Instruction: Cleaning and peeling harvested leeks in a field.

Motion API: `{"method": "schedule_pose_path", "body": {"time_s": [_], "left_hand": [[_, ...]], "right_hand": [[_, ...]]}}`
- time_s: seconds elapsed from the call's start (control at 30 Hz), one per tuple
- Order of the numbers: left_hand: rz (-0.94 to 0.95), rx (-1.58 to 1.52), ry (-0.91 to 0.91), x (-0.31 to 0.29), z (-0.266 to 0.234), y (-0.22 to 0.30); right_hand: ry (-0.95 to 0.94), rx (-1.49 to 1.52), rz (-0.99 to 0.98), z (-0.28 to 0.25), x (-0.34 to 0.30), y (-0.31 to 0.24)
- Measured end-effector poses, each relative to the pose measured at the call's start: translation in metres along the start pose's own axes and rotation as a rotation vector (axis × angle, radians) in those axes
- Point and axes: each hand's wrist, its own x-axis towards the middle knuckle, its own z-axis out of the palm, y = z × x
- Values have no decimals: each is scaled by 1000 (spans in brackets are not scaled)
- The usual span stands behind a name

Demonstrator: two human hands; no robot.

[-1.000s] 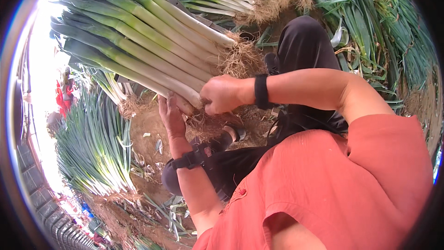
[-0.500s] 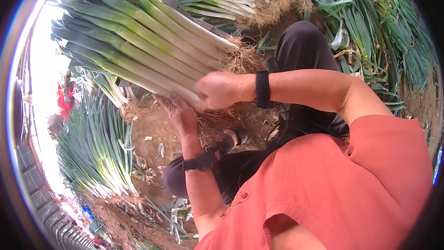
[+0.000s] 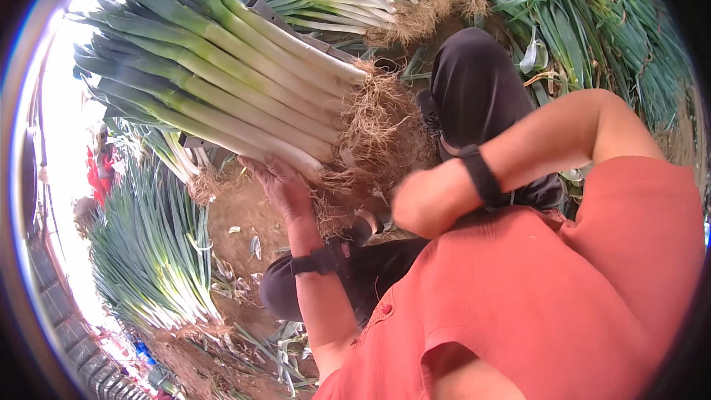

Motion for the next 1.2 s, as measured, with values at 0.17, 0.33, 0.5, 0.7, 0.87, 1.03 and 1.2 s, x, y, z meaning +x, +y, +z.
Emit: {"method": "schedule_pose_path", "body": {"time_s": [0.17,0.33,0.5,0.7,0.87,1.03,1.2], "left_hand": [[10,-24,-3,0,3,2],[-54,-285,-40,1,6,6],[-15,-216,9,1,7,-13],[4,-269,19,-4,3,3],[-12,-408,-31,2,0,-21],[-17,-370,35,-3,9,-10],[-32,-271,46,-6,9,4]], "right_hand": [[817,141,-14,-39,1,20],[1209,-238,25,-78,93,74],[350,-414,-66,-17,41,44],[1002,210,-67,-4,4,21],[1210,-8,-83,-29,93,36],[835,-149,-364,57,56,17],[1065,432,-181,28,11,10]]}}
